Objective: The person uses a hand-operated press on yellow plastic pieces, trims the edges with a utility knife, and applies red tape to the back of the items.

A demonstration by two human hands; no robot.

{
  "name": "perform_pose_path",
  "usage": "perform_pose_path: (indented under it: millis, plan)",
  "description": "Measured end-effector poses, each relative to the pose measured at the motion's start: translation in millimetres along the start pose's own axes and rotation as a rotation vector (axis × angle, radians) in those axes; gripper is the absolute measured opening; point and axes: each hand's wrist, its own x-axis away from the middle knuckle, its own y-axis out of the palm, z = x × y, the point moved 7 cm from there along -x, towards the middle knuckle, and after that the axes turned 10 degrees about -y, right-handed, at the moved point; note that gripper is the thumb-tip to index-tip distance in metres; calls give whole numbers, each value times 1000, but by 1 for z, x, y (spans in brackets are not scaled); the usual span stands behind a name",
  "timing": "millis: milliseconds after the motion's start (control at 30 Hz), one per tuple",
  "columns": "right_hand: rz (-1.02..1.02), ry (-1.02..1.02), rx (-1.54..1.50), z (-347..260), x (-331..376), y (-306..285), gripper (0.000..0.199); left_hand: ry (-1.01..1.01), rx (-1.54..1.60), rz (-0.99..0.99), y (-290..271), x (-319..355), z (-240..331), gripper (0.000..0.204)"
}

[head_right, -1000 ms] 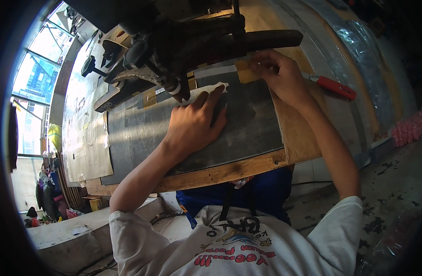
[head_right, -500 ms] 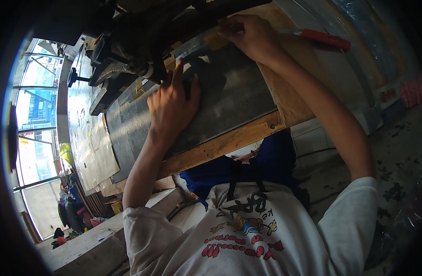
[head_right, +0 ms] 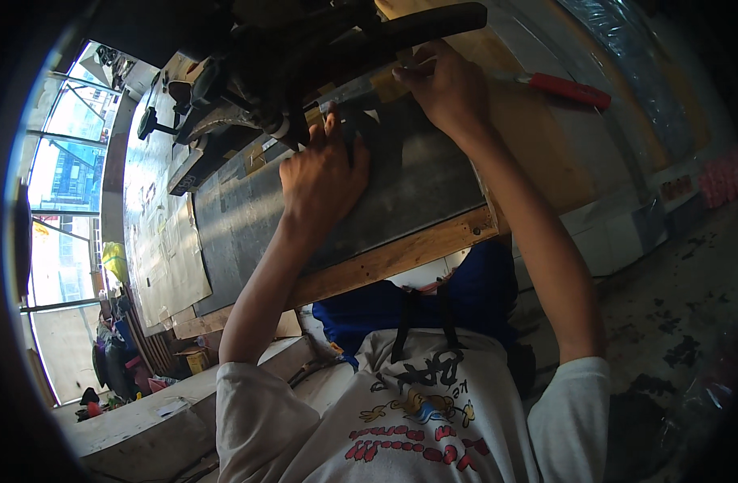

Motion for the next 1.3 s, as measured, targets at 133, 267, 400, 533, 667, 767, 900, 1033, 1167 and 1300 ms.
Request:
perform_pose_path:
  millis: [133,267,400,533,667,767,900,1033,1167,1300]
  plan:
    - [51,-14,-37,-1,-1,-1,46,14,0,45,2,-4,-1,57]
    - [53,2,-44,2,-2,1,44,20,-17,108,3,-5,-2,54]
    - [45,26,-51,4,-1,1,43,36,13,157,2,-7,-1,53]
    - [17,-10,-89,2,-1,0,44,24,0,175,2,-9,-2,52]
    - [-26,2,-83,4,-2,3,47,33,-2,186,2,-9,-1,52]
    - [3,29,-69,5,-5,3,47,25,26,171,3,-10,-2,52]
    - [21,31,-23,1,-6,0,50,21,16,178,2,-10,-2,52]
    - [15,64,15,0,-7,-1,55,17,35,149,3,-11,-3,52]
    - [29,48,29,-1,-7,-2,57,2,33,120,4,-12,-4,53]
    - [32,38,54,1,-8,-1,55,-3,31,115,3,-12,-3,54]
